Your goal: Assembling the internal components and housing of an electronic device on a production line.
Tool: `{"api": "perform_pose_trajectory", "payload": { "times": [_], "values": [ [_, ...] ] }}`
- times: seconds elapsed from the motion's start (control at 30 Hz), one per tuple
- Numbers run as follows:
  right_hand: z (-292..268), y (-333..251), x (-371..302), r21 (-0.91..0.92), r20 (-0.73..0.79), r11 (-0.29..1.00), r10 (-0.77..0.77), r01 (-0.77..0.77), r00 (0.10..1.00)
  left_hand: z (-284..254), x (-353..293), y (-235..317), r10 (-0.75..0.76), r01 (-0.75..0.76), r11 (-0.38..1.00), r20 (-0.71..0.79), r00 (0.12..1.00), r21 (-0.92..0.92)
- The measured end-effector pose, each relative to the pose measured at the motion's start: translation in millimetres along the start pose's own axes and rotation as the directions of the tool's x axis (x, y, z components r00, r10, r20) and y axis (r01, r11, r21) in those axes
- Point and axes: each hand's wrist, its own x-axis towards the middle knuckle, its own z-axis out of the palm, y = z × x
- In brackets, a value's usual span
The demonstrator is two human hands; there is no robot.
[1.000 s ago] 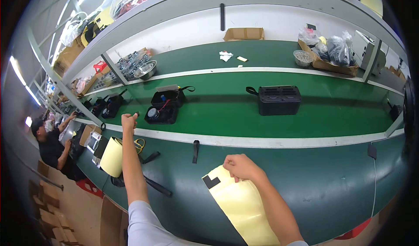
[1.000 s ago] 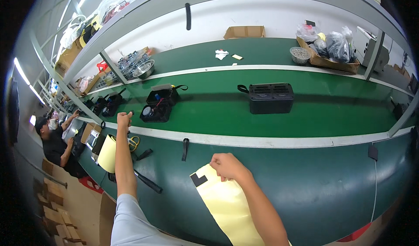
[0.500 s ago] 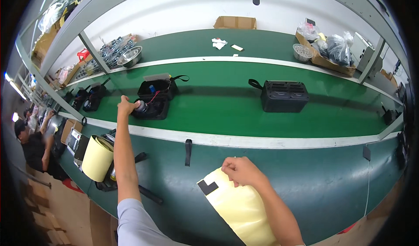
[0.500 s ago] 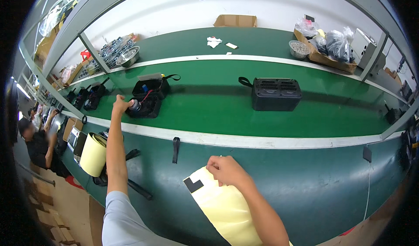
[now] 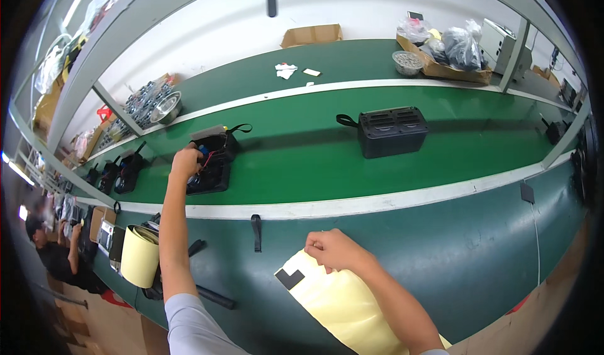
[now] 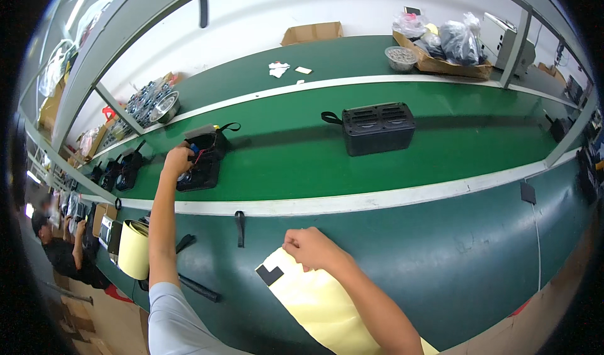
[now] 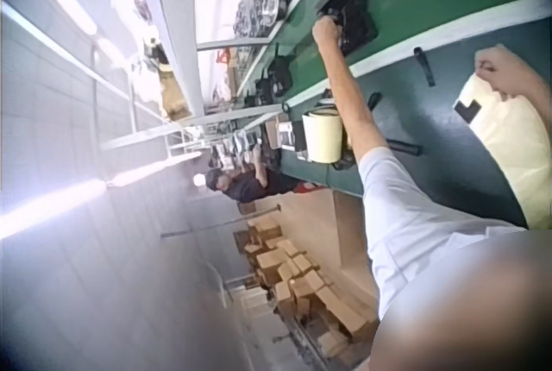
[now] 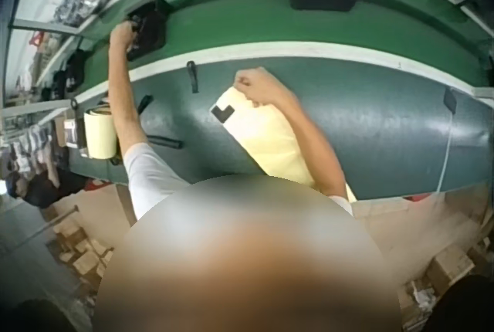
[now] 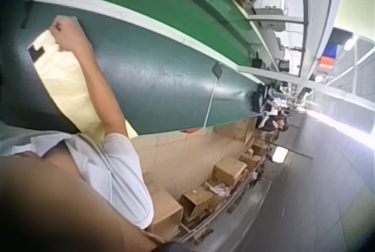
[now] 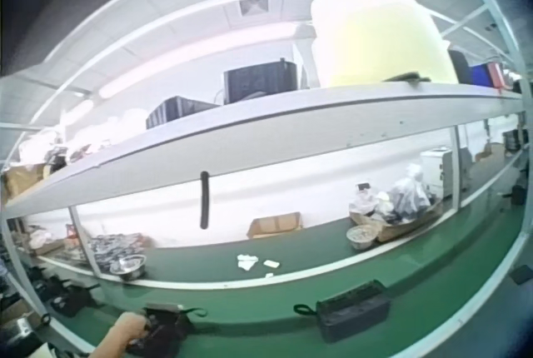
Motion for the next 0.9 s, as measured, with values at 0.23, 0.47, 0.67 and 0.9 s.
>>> {"api": "perform_pose_trajectory", "payload": {
  "times": [0.23, 0.47, 0.67, 0.9],
  "values": [
    [-3.1, 5.7, -1.4, 0.0, 0.003, 0.999, -0.047, 0.047, 0.999, 16.9, 2.4, -1.4, 0.036, -0.039, 0.997, -0.042, 0.998, -0.073],
    [-4.7, 11.0, -2.1, 0.058, -0.004, 0.995, -0.077, 0.078, 0.997, -45.9, -37.6, 42.4, 0.122, -0.12, 0.991, -0.031, 0.992, 0.058],
    [18.5, 3.5, 0.8, -0.048, -0.063, 0.91, -0.415, 0.412, 0.908, -132.8, -141.7, 127.3, -0.14, 0.119, 0.976, -0.108, 0.984, -0.179],
    [92.5, -21.2, -14.2, 0.59, 0.175, 0.643, -0.692, 0.488, 0.701, -152.9, -282.4, 245.0, -0.417, 0.31, 0.565, 0.06, 0.907, -0.765]
  ]
}}
